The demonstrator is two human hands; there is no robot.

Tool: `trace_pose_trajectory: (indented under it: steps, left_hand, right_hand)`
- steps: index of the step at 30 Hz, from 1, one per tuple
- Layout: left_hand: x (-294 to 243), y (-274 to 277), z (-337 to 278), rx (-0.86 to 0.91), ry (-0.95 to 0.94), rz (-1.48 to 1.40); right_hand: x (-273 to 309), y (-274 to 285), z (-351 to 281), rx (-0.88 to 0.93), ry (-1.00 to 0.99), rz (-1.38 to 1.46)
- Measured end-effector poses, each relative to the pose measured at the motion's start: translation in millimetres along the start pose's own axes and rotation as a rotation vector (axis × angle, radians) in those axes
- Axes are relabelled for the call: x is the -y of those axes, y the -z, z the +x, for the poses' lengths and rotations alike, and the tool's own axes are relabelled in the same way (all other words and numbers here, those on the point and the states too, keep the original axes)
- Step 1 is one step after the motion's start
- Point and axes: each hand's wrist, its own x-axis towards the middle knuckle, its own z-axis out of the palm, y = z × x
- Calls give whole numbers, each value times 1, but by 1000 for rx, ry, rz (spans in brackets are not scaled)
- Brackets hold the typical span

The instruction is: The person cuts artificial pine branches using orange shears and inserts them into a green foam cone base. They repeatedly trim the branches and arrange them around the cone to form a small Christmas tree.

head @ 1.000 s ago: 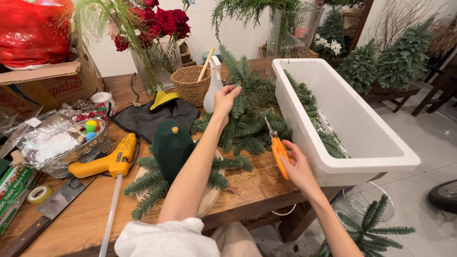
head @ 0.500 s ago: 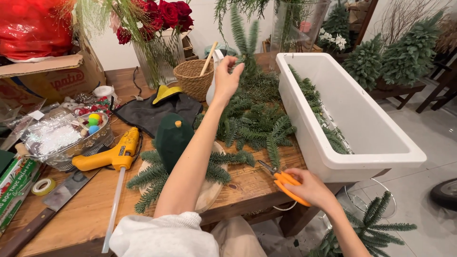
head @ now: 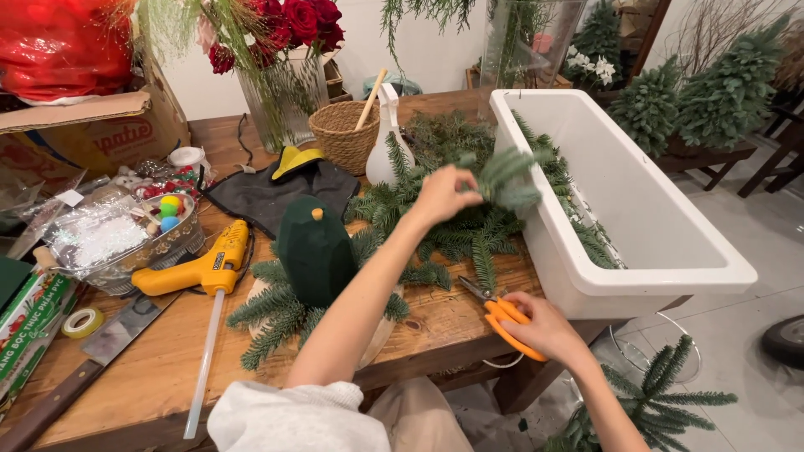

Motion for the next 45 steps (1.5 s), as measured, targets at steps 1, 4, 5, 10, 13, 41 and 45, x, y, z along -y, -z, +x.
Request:
trace_pose_trajectory:
  steps: [1,4,5,10,13,41,45]
  left_hand:
    - [7,-9,1,-2,-3,-1]
    - [32,-24,5,138,153,-290]
    - [42,-21,10,10,236,-322]
    - [71,-1,5,-79,424,12]
    - [49,0,-13,299,436,187]
    - [39,67,42,-355,599,-158]
    - [81,40,52,46,987,-174]
  right_hand:
    - [1,2,-1,-3,1,-2]
    - [1,2,-3,14,0,-2]
    - [-1,-1,-2,-6,0,-9]
    - [-7,-10,4,-32,-4,-93]
    - [-9,-14,5,-37,-12,-107]
    - [5,-9,-3,4,-24,-119]
    - [9,-8,-4,57,-85,-160]
